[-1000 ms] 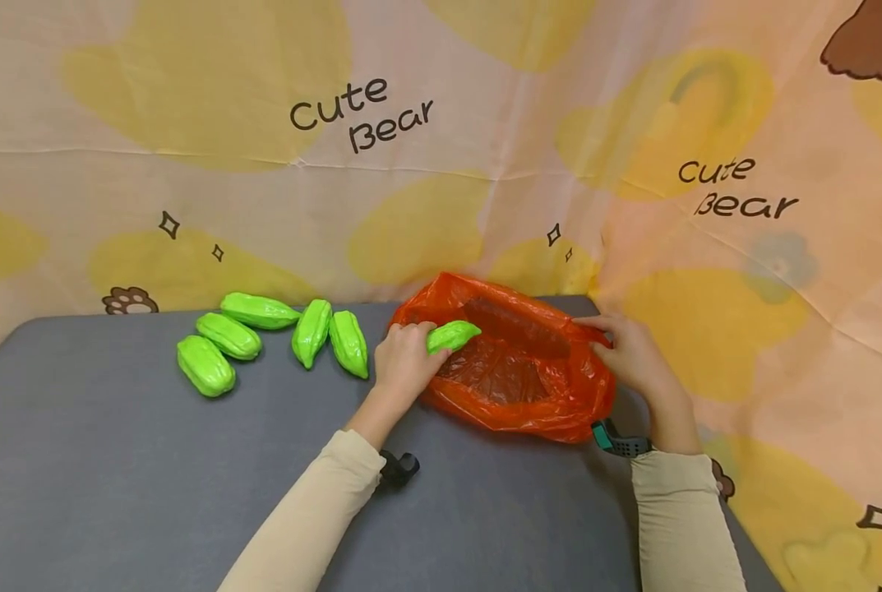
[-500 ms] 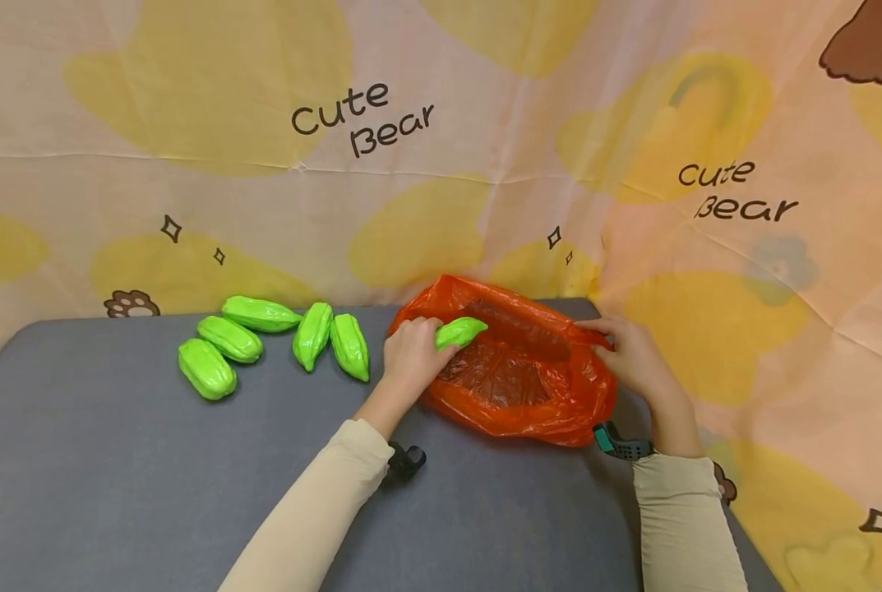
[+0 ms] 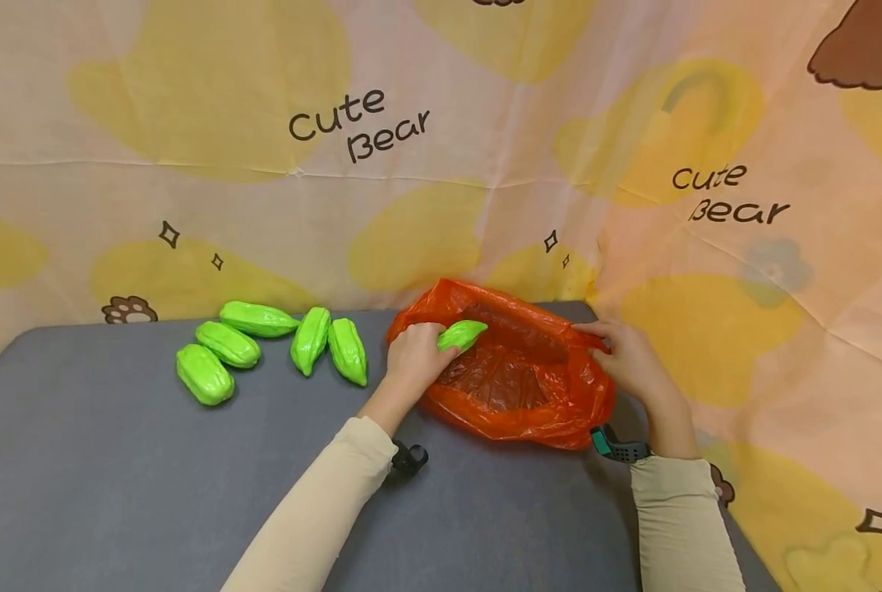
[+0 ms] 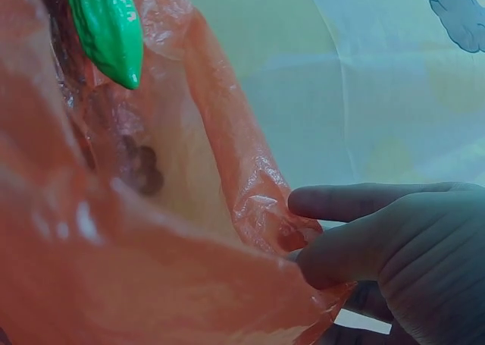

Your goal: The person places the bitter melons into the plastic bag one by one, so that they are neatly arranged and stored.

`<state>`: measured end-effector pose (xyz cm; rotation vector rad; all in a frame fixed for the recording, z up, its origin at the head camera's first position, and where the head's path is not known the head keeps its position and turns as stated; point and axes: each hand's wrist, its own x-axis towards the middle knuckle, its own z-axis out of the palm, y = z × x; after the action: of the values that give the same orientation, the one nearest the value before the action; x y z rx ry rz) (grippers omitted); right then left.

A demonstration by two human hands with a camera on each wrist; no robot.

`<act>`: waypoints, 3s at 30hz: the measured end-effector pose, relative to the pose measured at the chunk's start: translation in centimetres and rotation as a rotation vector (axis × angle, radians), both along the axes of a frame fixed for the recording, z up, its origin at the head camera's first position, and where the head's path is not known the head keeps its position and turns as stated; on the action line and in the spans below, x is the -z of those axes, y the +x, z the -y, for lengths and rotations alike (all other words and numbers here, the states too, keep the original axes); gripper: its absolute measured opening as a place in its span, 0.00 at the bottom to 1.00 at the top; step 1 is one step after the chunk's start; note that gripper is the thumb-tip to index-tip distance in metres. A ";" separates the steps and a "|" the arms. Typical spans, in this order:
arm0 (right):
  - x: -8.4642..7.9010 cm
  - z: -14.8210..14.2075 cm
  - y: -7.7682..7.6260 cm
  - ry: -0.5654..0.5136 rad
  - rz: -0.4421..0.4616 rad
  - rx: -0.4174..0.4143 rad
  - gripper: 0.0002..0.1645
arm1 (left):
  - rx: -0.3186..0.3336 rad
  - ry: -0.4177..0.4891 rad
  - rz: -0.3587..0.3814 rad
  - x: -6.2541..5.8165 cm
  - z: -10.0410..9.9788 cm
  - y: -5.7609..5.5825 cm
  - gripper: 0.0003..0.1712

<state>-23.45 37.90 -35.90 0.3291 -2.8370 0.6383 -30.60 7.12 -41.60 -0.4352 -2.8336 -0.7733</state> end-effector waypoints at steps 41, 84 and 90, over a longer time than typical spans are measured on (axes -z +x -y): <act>-0.4 0.1 0.0 -0.012 0.008 0.013 0.25 | 0.071 0.190 0.061 -1.4 3.2 1.9 0.29; -0.2 -0.3 0.4 -0.003 -0.034 0.009 0.24 | -0.121 0.290 0.013 -0.9 11.4 0.9 0.28; -0.3 -0.2 0.3 -0.008 -0.031 0.009 0.24 | -0.140 0.293 -0.007 -0.6 11.5 0.7 0.28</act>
<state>-23.14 38.10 -35.63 0.3221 -2.8042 0.6371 -29.86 -4.43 -40.98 -0.1922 -2.6485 -1.1290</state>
